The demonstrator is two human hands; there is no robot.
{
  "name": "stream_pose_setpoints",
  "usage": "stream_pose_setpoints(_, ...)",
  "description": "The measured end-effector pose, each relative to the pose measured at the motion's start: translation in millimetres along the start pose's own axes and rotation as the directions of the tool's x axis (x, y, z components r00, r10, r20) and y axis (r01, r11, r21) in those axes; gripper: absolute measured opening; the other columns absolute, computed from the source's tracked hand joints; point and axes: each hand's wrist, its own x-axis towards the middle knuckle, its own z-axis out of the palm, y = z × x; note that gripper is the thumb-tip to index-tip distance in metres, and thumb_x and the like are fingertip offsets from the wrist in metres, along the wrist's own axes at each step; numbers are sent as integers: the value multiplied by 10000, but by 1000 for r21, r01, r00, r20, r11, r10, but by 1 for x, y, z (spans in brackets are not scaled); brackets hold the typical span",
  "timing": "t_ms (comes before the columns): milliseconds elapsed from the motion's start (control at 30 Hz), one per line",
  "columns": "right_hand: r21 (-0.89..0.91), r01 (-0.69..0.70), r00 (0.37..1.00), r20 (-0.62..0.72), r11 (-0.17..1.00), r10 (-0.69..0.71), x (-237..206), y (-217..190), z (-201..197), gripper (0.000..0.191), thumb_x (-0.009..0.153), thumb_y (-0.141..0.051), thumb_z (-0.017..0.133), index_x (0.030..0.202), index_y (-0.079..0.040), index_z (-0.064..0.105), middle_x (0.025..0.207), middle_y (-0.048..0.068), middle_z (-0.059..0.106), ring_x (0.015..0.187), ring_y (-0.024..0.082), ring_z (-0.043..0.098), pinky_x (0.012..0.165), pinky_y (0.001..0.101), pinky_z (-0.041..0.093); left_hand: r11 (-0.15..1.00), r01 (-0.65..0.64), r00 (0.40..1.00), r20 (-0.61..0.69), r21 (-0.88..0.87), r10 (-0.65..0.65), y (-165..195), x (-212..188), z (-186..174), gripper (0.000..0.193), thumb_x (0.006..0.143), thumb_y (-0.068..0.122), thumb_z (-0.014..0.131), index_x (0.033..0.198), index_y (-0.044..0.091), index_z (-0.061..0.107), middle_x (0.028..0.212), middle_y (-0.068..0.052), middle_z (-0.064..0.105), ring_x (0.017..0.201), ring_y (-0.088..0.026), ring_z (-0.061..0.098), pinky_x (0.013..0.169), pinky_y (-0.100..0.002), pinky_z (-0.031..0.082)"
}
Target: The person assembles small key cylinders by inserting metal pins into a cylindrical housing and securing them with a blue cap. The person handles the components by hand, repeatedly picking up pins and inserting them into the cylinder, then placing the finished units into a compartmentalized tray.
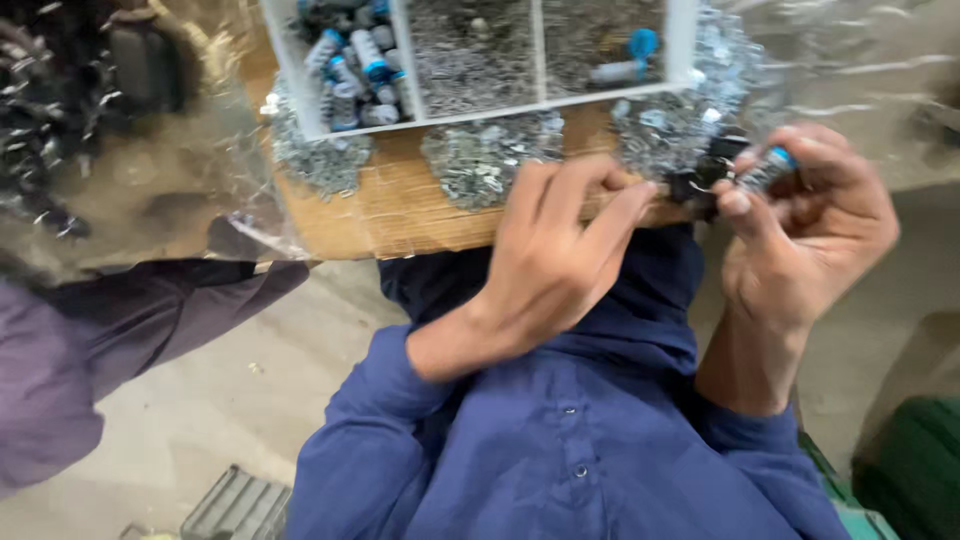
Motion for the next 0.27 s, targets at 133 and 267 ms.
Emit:
stream_pose_setpoints(133, 49, -8, 1000, 21, 999, 7, -4, -5, -3, 351, 956, 191, 803, 1247, 56, 658, 1172, 193, 628, 997, 254, 709, 790, 300, 663, 998, -9, 1000, 2, 59, 9, -13, -24, -41, 352, 915, -4, 818, 1239, 85, 715, 1096, -42, 642, 985, -258, 590, 866, -370, 494)
stream_pose_setpoints(267, 28, -83, 990, 120, 996, 79, -16, -14, -3, 338, 929, 141, 806, 1221, 33, 675, 1142, 195, 617, 1018, 278, 746, 740, 334, 682, 994, 58, 998, -42, 94, -54, -32, -48, -43, 333, 905, 2, 847, 1203, 101, 737, 1049, -31, 645, 952, -247, 606, 841, -365, 490)
